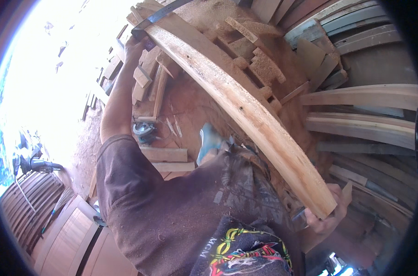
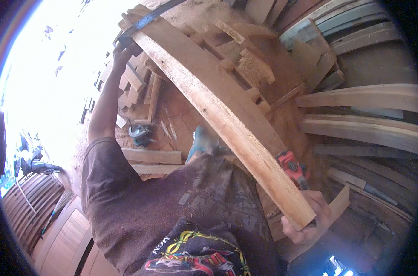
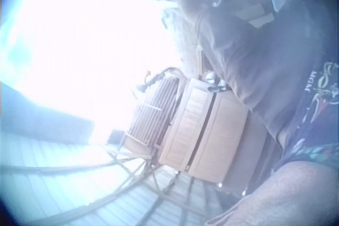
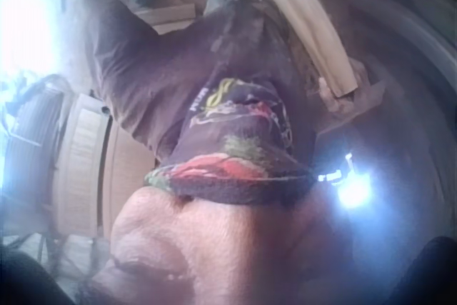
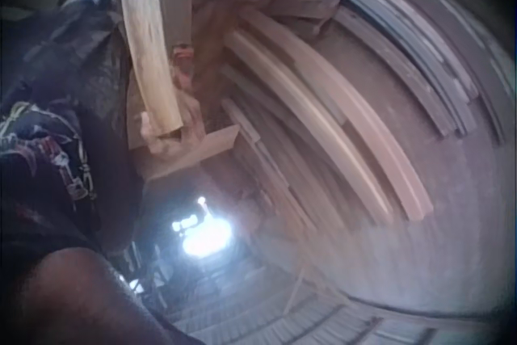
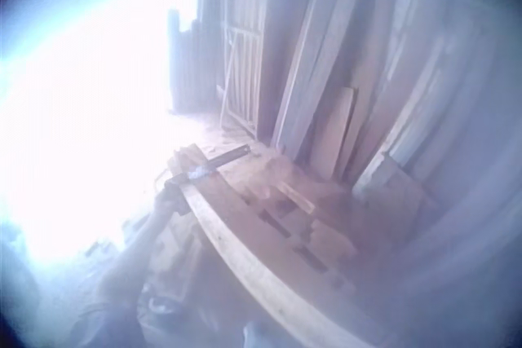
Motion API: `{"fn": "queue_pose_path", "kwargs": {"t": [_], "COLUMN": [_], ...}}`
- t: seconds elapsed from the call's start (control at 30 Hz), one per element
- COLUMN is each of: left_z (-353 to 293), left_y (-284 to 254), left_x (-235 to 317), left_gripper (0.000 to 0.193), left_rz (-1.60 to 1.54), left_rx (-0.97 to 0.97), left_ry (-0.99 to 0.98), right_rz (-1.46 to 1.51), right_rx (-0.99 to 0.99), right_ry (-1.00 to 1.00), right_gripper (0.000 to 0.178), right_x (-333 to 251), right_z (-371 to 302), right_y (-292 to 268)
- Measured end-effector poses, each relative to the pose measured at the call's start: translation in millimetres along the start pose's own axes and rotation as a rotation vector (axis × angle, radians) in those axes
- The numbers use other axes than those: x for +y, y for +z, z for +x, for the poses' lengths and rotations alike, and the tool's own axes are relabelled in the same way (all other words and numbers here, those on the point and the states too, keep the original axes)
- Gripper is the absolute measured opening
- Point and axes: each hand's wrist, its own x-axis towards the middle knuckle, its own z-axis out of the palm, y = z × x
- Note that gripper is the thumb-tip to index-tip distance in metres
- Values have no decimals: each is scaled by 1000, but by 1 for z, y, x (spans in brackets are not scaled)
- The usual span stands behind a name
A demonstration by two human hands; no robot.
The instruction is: The person uses a handheld electric sander to smooth the surface of a wooden plank. They repeatedly sand the plank, rotate it to access different sides, and occasionally pause to inspect the surface.
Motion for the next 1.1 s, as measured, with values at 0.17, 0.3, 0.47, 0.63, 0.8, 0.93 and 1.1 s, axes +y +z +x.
{"fn": "queue_pose_path", "kwargs": {"t": [0.17,0.3,0.47,0.63,0.8,0.93,1.1], "left_z": [3,6,22,25,6,-67,-222], "left_y": [-2,0,-3,-7,18,34,49], "left_x": [3,4,0,-13,2,7,-61], "left_gripper": [36,35,31,33,39,47,38], "left_rz": [9,-16,33,-20,80,-304,-898], "left_rx": [-64,-33,-13,-51,165,485,606], "left_ry": [-54,-32,-46,-30,-69,-247,-450], "right_rz": [40,-2,-48,-100,-46,-67,-30], "right_rx": [60,86,55,-30,281,1011,519], "right_ry": [74,61,83,144,133,-133,-325], "right_gripper": [58,62,63,67,73,94,98], "right_x": [-6,-2,-5,-1,1,18,42], "right_z": [3,6,9,-3,-6,26,35], "right_y": [-5,-8,-12,-27,-12,38,-38]}}
